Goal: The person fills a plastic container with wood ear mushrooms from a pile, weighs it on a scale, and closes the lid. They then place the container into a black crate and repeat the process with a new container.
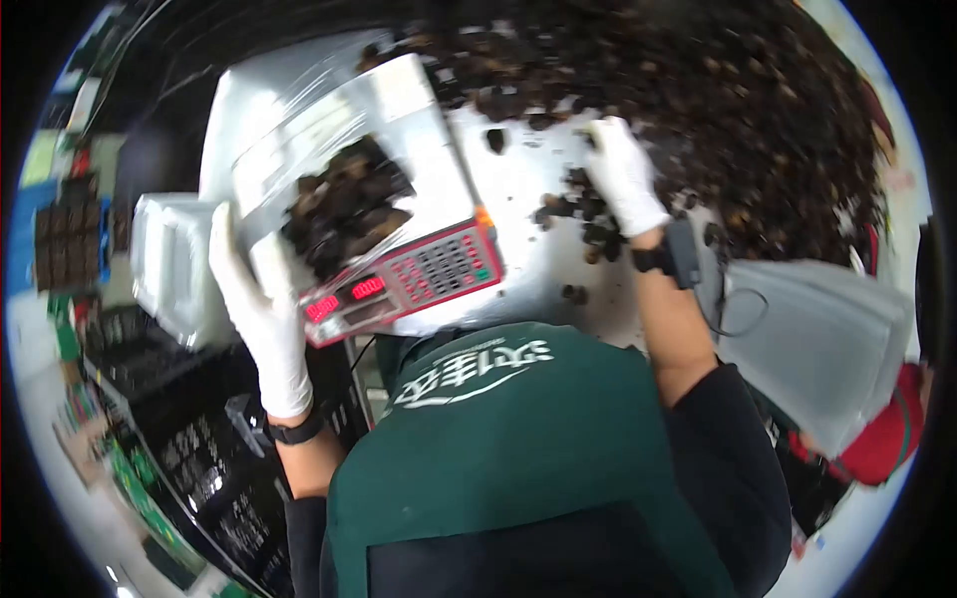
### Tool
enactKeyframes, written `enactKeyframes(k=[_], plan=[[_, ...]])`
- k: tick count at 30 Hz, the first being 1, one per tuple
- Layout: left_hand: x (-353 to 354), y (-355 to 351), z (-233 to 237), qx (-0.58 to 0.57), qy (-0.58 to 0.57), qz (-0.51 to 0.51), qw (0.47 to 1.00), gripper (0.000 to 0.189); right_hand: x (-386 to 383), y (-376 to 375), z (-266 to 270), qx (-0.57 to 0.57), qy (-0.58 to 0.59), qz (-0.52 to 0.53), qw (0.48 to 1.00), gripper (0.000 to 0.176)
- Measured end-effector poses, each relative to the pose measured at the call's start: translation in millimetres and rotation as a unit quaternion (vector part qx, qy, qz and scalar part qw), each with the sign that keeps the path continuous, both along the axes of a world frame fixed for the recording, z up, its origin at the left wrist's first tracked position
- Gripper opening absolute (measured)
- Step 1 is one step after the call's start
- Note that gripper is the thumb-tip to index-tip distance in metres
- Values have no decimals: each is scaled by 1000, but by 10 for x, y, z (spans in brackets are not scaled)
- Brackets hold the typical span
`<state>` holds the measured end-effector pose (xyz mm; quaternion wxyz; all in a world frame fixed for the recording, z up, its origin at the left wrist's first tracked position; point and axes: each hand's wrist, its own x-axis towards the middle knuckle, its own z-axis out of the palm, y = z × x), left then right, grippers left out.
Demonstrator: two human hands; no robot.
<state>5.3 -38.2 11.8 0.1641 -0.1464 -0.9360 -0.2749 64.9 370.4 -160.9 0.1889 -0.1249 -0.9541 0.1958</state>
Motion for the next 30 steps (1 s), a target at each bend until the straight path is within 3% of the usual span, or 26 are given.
enactKeyframes(k=[2,4,5,7,8,11,14,16,18,20,21,22,27,28,30], plan=[[61,-228,41,-9,21,27,999,57,-11,85,35,-2,-12,9,1000,20],[143,-412,86,12,19,61,998,57,23,200,64,-113,-2,31,993,32],[188,-473,108,19,13,80,997,57,56,172,244,-325,-92,-20,941,37],[278,-545,141,39,0,115,993,57,115,145,494,-466,-83,-21,880,40],[291,-576,127,35,10,113,993,56,147,46,659,-497,-70,-27,865,34],[306,-563,89,9,23,118,993,53,227,327,452,-540,-114,-88,829,31],[302,-502,39,48,-14,112,992,50,324,427,484,-587,-10,-74,806,28],[296,-481,14,78,-38,103,991,48,359,401,692,-541,36,-139,829,27],[290,-532,-16,68,-35,95,993,48,438,675,599,-472,50,-98,875,28],[278,-629,-94,44,-23,82,995,49,465,739,719,-379,-38,-161,911,25],[276,-631,-94,42,-33,84,995,50,437,809,545,-252,45,-90,962,21],[270,-619,-101,42,-33,80,995,50,383,740,509,-237,73,-80,965,21],[233,-584,-118,33,-34,69,997,49,225,321,446,-52,-34,0,998,40],[226,-581,-123,31,-33,65,997,49,181,358,269,-68,-6,45,997,29],[248,-550,-79,19,-34,64,997,49,139,431,111,-89,20,29,995,20]])
